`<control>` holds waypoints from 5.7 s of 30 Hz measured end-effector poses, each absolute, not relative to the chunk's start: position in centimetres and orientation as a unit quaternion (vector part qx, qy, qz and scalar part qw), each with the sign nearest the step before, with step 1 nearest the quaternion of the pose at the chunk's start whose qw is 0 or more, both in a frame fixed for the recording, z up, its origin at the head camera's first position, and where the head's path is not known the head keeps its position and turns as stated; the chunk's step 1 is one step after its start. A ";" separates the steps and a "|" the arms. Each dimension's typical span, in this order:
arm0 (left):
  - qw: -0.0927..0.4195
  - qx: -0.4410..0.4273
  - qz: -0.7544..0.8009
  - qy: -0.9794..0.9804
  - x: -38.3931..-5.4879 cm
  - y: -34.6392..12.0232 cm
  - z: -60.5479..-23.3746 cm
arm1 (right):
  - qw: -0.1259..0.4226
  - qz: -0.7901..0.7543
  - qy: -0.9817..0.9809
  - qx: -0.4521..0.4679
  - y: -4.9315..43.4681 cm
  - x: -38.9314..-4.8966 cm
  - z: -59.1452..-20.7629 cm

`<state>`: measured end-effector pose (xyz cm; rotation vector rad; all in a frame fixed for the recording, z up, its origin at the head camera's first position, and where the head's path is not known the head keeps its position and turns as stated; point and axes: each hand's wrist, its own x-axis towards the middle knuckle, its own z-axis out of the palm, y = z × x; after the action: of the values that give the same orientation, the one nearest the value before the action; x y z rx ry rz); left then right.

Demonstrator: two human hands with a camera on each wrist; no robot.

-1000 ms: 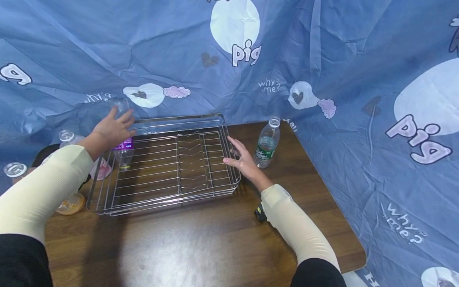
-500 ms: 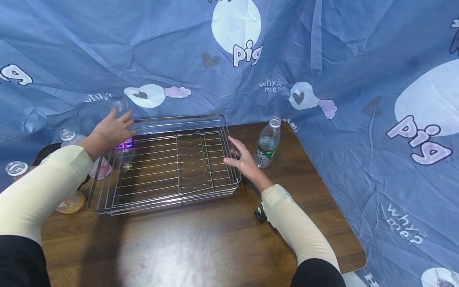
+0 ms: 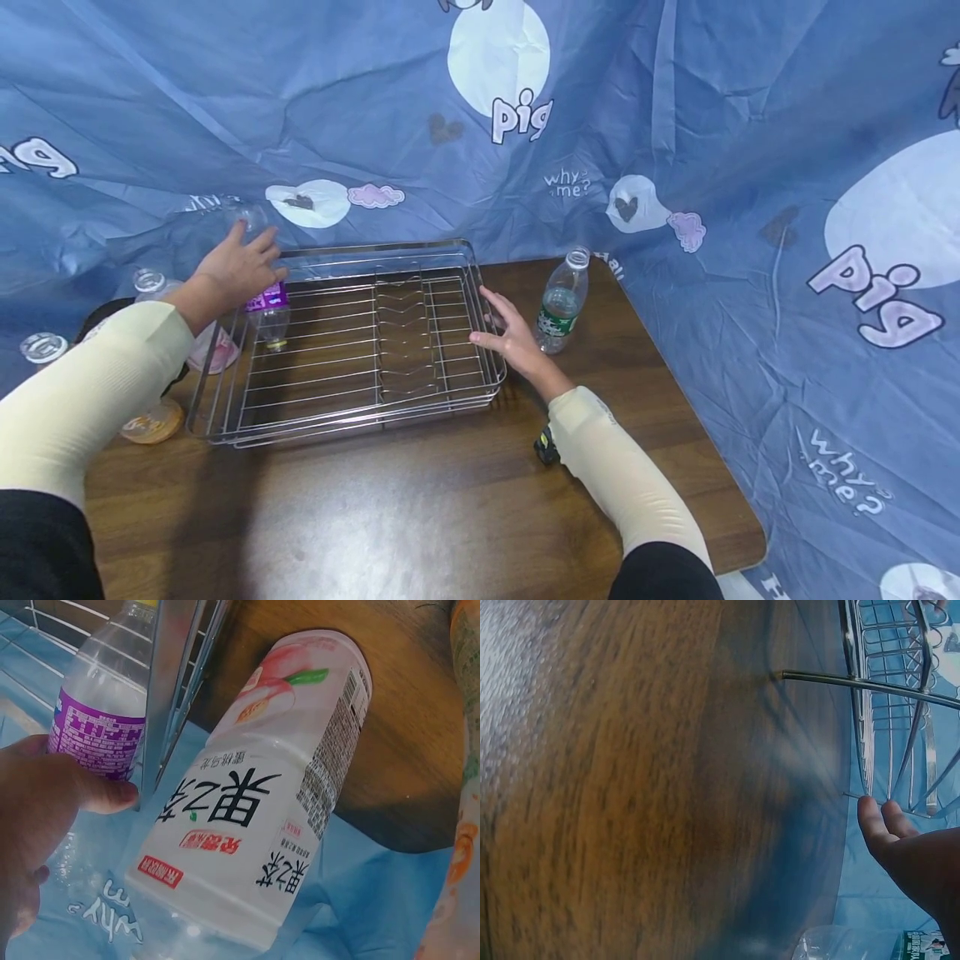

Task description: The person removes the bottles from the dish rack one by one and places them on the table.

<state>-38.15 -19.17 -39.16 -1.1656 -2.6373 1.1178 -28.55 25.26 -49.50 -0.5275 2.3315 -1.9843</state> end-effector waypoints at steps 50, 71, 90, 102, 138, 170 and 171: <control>0.037 -0.347 0.249 -0.903 -36.1 -18.9 -37.5 | 0.021 -0.629 0.766 -0.135 25.2 -28.4 -49.9; 0.049 -0.337 0.142 -0.929 -35.4 -18.3 -37.4 | 0.024 -0.627 0.767 -0.134 25.0 -28.4 -49.5; 0.047 -0.316 0.085 -0.944 -34.6 -17.6 -37.6 | 0.039 -0.602 0.784 -0.148 24.2 -26.4 -46.3; 0.052 -0.312 0.051 -0.947 -33.9 -17.3 -37.8 | 0.039 -0.607 0.779 -0.150 24.3 -26.4 -46.5; 0.018 -0.313 -0.040 -0.949 -32.9 -15.1 -37.9 | 0.132 -0.725 0.661 -0.141 24.6 -27.4 -50.4; 0.029 -0.313 -0.065 -0.947 -32.7 -14.2 -37.3 | 0.110 -0.715 0.679 -0.127 24.5 -27.2 -50.4; 0.031 -0.313 -0.065 -0.947 -32.7 -14.2 -37.3 | 0.108 -0.716 0.678 -0.128 24.5 -27.2 -50.4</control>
<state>-32.69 -14.22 -37.32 -0.9655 -2.9166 -0.1993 -27.22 24.46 -50.42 -0.3780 1.9951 -2.1068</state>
